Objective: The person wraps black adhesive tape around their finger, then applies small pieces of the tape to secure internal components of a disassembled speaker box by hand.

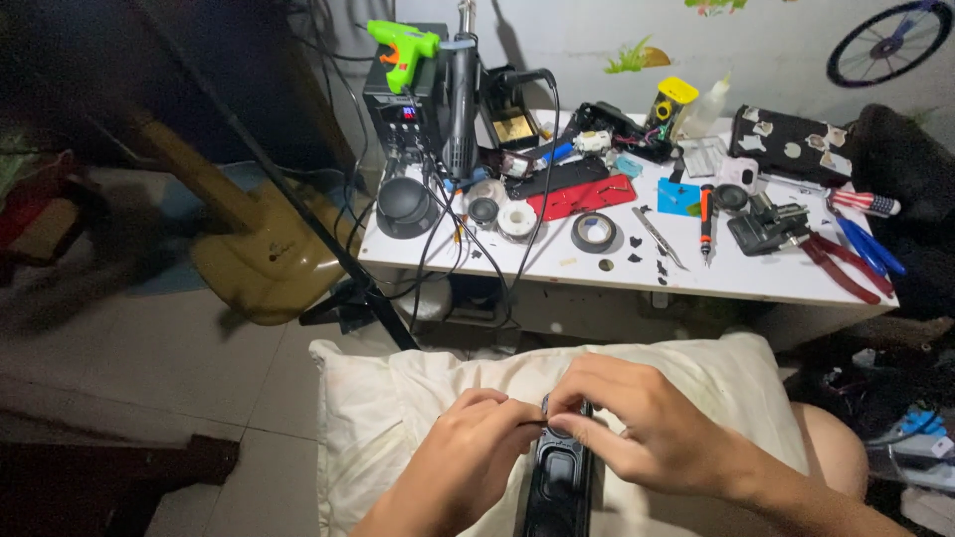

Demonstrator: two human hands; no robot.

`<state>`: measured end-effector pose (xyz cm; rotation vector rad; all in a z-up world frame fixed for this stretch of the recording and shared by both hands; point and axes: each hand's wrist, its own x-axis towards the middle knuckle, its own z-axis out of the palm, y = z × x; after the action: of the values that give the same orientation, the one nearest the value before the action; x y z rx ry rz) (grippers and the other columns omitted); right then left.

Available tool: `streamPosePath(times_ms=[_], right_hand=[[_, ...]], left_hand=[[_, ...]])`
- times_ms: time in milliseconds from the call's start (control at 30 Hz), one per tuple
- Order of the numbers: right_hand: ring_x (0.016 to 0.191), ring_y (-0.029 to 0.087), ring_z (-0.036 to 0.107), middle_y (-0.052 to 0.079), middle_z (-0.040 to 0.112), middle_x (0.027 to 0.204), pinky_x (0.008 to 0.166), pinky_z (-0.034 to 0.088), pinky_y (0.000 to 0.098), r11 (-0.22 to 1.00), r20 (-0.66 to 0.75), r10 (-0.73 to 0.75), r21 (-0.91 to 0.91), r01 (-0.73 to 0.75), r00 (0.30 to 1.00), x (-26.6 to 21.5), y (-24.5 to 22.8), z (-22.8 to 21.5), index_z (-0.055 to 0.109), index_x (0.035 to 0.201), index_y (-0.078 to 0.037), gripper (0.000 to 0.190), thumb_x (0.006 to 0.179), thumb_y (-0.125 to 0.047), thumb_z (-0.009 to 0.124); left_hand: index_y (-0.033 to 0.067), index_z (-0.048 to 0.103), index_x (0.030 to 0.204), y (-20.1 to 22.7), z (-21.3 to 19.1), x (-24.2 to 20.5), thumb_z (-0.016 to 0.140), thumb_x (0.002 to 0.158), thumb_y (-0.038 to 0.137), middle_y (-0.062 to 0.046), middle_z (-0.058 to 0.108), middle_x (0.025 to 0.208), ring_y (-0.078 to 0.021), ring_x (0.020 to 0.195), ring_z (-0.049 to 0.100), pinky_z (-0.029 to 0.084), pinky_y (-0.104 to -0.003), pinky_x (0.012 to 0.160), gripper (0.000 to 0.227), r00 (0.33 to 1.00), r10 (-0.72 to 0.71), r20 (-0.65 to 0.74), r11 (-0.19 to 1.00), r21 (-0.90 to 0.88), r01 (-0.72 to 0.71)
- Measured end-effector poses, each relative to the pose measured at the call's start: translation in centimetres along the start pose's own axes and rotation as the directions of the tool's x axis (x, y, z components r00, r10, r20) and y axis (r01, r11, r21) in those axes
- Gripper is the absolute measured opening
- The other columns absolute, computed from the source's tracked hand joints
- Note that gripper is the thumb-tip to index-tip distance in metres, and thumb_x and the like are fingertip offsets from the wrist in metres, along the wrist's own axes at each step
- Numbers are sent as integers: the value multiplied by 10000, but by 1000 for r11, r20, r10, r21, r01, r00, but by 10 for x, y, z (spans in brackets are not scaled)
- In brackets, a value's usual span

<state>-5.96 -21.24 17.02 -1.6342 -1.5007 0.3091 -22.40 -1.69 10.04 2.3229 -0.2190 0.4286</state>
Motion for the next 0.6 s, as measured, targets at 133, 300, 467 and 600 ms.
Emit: streamPosePath(times_ms=[133,300,467,600], right_hand=[[744,155,675,-15,784,876,711,555,308,967,68,233,88,-238,970,-8,1,-4,767,955,-148,130,1070,-199,733],[741,136,673,-44,779,849,716,557,304,939,125,313,106,-327,941,-17,5,-6,759,917,-153,181,1081,-227,744],[738,126,690,-51,794,832,718,572,303,923,152,346,120,-365,926,-22,7,-7,771,898,-149,204,1079,-243,765],[736,115,714,-56,816,838,719,587,288,924,102,361,95,-370,927,-24,9,-8,792,900,-168,176,1054,-252,785]], left_hand=[[163,728,1237,5,-2,-1,665,1113,193,32,847,1076,-294,1061,748,569,-382,960,143,961,-206,187,960,-152,235],[194,722,1210,16,-9,4,631,1124,209,23,796,871,-239,885,763,586,-375,880,126,911,-280,302,922,-181,343],[189,569,1304,13,-8,2,709,1101,213,39,880,949,-281,858,812,597,-374,846,248,846,-368,386,877,-157,453],[167,576,1104,18,-11,10,695,1106,220,9,875,901,-212,829,834,607,-313,826,130,825,-399,400,841,-199,503]])
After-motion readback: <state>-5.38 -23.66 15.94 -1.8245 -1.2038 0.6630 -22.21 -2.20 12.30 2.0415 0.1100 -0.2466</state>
